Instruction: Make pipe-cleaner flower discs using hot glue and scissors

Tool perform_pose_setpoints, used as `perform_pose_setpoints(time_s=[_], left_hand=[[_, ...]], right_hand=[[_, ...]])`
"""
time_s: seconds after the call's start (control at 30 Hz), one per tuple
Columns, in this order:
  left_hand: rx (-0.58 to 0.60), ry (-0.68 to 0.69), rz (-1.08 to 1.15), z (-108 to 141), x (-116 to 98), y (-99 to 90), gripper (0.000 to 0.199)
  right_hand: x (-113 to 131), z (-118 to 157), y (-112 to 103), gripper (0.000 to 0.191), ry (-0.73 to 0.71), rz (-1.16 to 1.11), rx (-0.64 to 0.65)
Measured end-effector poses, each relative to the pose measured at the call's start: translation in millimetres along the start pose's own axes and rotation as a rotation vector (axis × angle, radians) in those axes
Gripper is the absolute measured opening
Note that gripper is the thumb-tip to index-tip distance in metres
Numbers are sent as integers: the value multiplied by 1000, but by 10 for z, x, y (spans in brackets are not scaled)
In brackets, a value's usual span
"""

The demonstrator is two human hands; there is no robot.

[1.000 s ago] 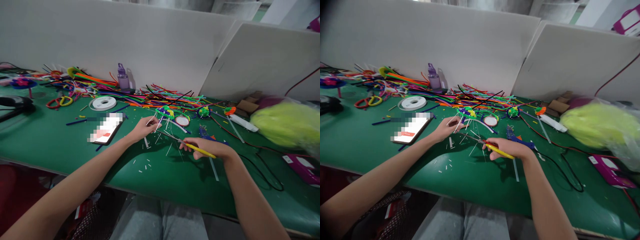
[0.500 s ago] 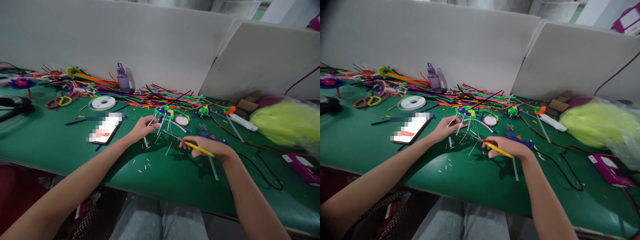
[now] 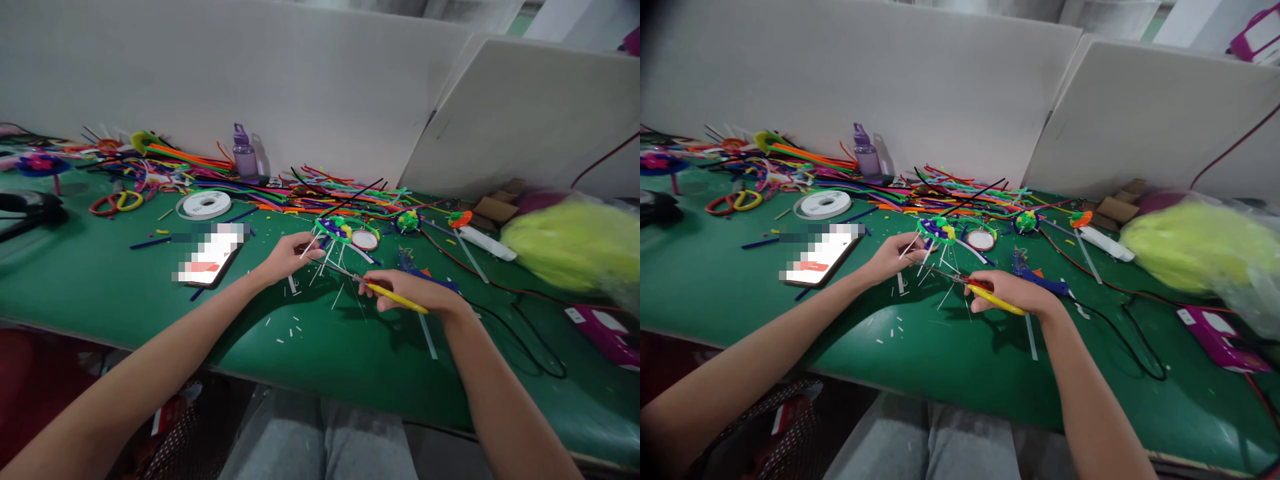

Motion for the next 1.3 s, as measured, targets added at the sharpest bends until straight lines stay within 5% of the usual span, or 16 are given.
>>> perform_pose_setpoints(time_s=[0.9, 1.3], left_hand=[[-2, -8, -2, -7, 48, 3, 27], [-128, -31, 43, 2, -26, -27, 23]], right_hand=[[-30, -67, 23, 29, 66, 45, -29], [-32, 52, 13, 54, 2, -19, 83]])
Point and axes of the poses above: each hand's wrist, its own z-axis away from the middle knuckle, its own y-axis out of the palm, x = y × z, the point moved 2 cm from there along -z, towards the middle knuckle, and after that the axes turned 1 degree about x, right-handed, at the moved point
